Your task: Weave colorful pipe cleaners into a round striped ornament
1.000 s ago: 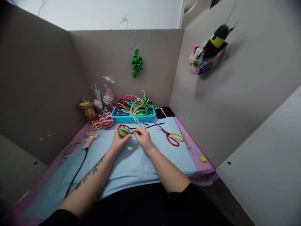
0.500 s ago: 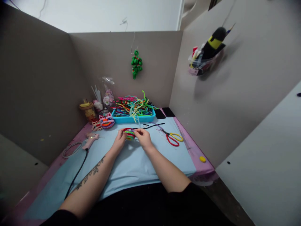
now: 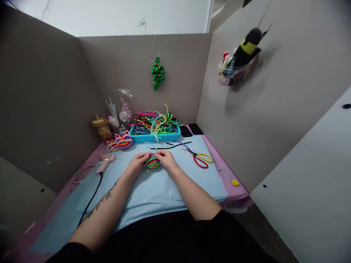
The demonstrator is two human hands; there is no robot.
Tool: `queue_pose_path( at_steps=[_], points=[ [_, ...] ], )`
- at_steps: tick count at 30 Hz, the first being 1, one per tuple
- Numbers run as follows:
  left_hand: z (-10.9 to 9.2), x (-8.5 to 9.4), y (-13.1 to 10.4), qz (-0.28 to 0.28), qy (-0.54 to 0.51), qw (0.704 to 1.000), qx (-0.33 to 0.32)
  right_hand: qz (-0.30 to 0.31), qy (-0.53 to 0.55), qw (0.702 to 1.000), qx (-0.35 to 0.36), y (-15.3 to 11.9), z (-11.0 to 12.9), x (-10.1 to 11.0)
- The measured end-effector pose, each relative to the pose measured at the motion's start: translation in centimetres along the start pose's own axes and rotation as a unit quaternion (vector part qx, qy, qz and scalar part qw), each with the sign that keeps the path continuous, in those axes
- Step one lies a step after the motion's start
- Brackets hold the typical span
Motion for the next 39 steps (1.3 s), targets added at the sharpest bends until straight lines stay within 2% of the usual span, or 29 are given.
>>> queue_pose_path(
  at_steps=[9,14,19,25,34,39],
  points=[
    [0.17,0.06,0.05,0.017,0.009,1.000,-0.004,0.014,-0.012,1.000,0.007,0.23,-0.20,0.17],
    [0.37,0.27,0.09,-0.007,0.006,1.000,0.008,0.012,-0.040,0.999,0.017,0.38,-0.55,0.25],
    [0.43,0.10,0.06,0.006,-0.015,1.000,0.007,0.000,-0.060,0.997,0.038,0.38,-0.62,0.29],
    [0.38,0.00,0.02,-0.005,-0.017,1.000,0.006,-0.007,-0.065,0.997,0.033,0.23,-0.41,0.07],
    [-0.19,-0.32,-0.28,-0.011,0.007,1.000,-0.009,-0.003,-0.057,0.998,0.029,0.33,-0.60,0.01],
    [-0.19,-0.12,-0.31,-0.002,0.032,0.999,-0.026,-0.007,-0.111,0.992,0.053,0.46,-0.83,0.18]
  ],
)
Point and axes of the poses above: each hand's wrist, its own y-axis towards the middle knuckle, its own x-axis out of the back of the hand, z = x × y, the point moved 3 cm from there along y, towards the middle knuckle, and after that the axes turned 4 degrees about -y, right-handed, at the moved point
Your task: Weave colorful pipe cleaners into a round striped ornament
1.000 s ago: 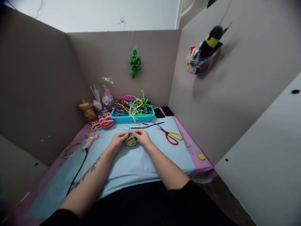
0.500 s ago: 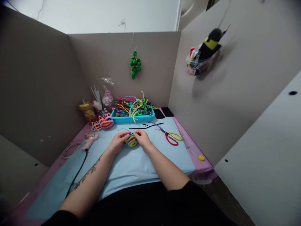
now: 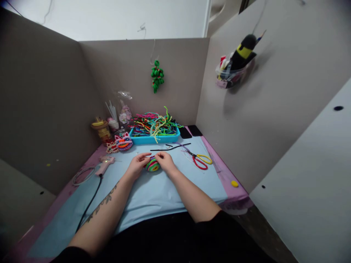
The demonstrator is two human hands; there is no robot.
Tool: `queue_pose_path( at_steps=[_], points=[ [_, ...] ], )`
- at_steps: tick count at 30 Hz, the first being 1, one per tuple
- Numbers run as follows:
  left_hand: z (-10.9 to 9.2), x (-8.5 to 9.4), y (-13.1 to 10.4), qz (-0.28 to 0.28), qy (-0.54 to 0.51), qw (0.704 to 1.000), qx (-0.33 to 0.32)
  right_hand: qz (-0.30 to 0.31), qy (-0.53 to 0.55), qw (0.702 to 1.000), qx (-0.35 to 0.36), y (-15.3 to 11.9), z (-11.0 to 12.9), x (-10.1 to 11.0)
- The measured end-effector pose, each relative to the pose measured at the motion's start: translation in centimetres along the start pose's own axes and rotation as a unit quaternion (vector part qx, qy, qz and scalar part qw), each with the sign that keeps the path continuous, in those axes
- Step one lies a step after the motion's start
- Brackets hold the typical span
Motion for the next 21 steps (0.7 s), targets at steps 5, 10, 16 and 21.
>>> queue_pose_path(
  at_steps=[5,10,16,21],
  points=[
    [0.1,0.2,0.1,0.006,-0.007,1.000,-0.008,-0.030,-0.102,0.993,0.058,0.1,0.1,0.4],
    [-0.1,0.1,0.0,-0.011,-0.008,1.000,-0.002,-0.054,-0.146,0.983,0.099,-0.4,0.8,0.5],
    [-0.1,0.0,0.0,0.009,-0.005,1.000,-0.006,-0.040,-0.150,0.982,0.111,-0.7,1.1,0.0],
    [-0.3,-0.4,-0.3,0.045,0.010,0.998,-0.030,-0.039,-0.173,0.977,0.116,-0.7,1.1,0.0]
  ],
)
Point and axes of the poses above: each hand's wrist, its own y-axis towards the middle knuckle, its own x-axis out of the back of the hand, z = x × y, the point moved 3 cm from there along y, towards the middle knuckle, and after that the axes turned 4 degrees about -y, right-handed, at the moved point
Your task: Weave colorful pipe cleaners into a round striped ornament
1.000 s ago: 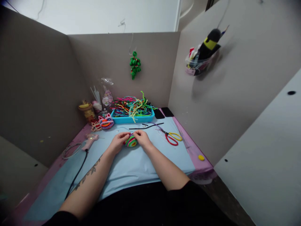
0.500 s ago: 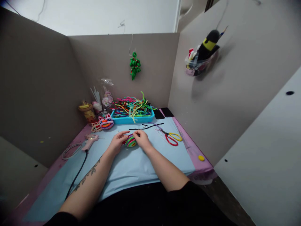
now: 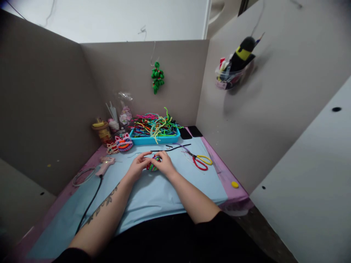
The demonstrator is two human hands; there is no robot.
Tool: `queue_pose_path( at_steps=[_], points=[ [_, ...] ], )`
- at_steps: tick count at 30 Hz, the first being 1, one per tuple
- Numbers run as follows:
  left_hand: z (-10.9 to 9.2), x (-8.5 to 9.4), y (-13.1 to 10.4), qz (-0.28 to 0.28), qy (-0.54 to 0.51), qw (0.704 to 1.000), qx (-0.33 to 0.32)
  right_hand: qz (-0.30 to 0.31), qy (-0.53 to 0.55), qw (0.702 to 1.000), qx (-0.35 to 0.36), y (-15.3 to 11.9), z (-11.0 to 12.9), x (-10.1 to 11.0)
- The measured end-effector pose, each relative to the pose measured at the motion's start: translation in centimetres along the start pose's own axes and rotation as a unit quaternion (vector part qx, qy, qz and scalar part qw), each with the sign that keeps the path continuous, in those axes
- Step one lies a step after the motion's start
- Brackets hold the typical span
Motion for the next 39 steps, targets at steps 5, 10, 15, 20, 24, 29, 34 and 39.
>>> queue_pose_path(
  at_steps=[5,10,15,20,24,29,34,39],
  points=[
    [-0.4,-0.5,-0.2,0.001,0.032,0.999,-0.027,0.014,-0.026,0.999,0.012,-0.1,0.3,0.1],
    [-0.6,-0.7,-0.3,-0.001,0.065,0.997,-0.049,0.022,-0.053,0.998,0.037,-0.1,0.7,0.2],
    [-0.5,-0.6,-0.3,-0.007,0.090,0.994,-0.064,0.027,-0.070,0.996,0.046,-0.1,0.7,0.2],
    [-0.3,-0.4,-0.2,-0.019,0.114,0.990,-0.083,0.025,-0.025,0.999,0.016,0.1,0.3,0.4],
    [-0.5,-0.4,-0.4,-0.025,0.154,0.982,-0.111,0.010,0.000,1.000,-0.015,0.3,0.3,0.7],
    [-0.9,-0.6,-0.7,-0.025,0.184,0.975,-0.122,0.026,-0.005,0.999,-0.032,0.6,0.3,1.2],
    [-0.9,-0.5,-0.7,-0.028,0.196,0.972,-0.123,0.044,-0.001,0.999,-0.029,0.8,0.1,1.4],
    [-0.9,-0.7,-0.8,-0.025,0.217,0.969,-0.116,0.043,0.012,0.998,-0.033,0.8,-0.3,1.1]
  ],
)
Point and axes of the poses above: each hand's wrist, its own y-axis towards the middle knuckle, its own x-axis out of the back of the hand, z = x × y, the point moved 3 cm from there along y, towards the middle knuckle, and after that the axes turned 4 degrees about -y, right-handed, at the moved point
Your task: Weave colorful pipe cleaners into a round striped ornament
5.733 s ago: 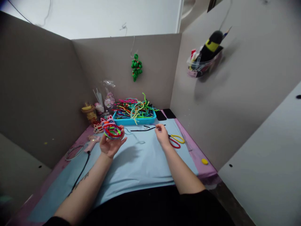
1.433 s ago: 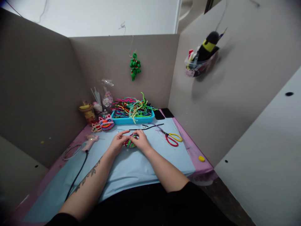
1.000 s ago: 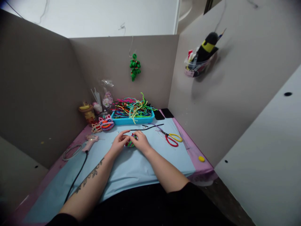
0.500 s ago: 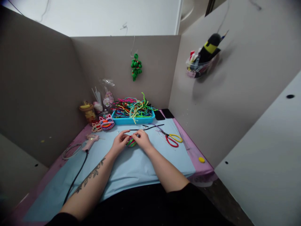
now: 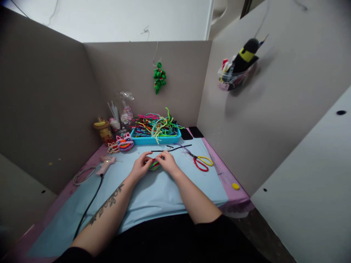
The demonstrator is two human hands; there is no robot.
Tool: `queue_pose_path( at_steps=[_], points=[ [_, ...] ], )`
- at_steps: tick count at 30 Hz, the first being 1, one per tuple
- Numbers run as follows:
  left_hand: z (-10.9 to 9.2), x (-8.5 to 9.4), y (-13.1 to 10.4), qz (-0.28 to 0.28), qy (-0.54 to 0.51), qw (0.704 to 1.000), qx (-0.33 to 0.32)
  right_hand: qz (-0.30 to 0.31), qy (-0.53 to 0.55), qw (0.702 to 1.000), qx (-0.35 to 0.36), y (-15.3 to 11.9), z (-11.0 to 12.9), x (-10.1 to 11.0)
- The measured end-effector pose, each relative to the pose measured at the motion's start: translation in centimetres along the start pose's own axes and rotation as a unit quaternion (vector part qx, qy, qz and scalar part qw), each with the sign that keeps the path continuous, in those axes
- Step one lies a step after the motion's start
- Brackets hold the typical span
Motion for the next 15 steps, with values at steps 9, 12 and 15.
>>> queue_pose_path(
  at_steps=[9,12,15],
  points=[
    [0.2,0.0,0.1,-0.022,0.072,0.997,-0.012,-0.003,0.008,1.000,0.024,0.0,0.1,-0.3],
    [0.2,0.2,0.1,-0.030,0.080,0.996,-0.015,-0.003,-0.011,0.999,0.038,-0.1,0.4,-0.1],
    [0.2,0.0,0.0,-0.016,0.097,0.995,-0.022,0.005,-0.040,0.998,0.037,-0.2,0.9,0.0]
  ],
)
Point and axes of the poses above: each hand's wrist, its own y-axis towards the middle knuckle, its own x-axis out of the back of the hand, z = x × y, the point moved 3 cm from there along y, towards the middle knuckle, and after that the axes turned 4 degrees about -y, right-handed, at the moved point
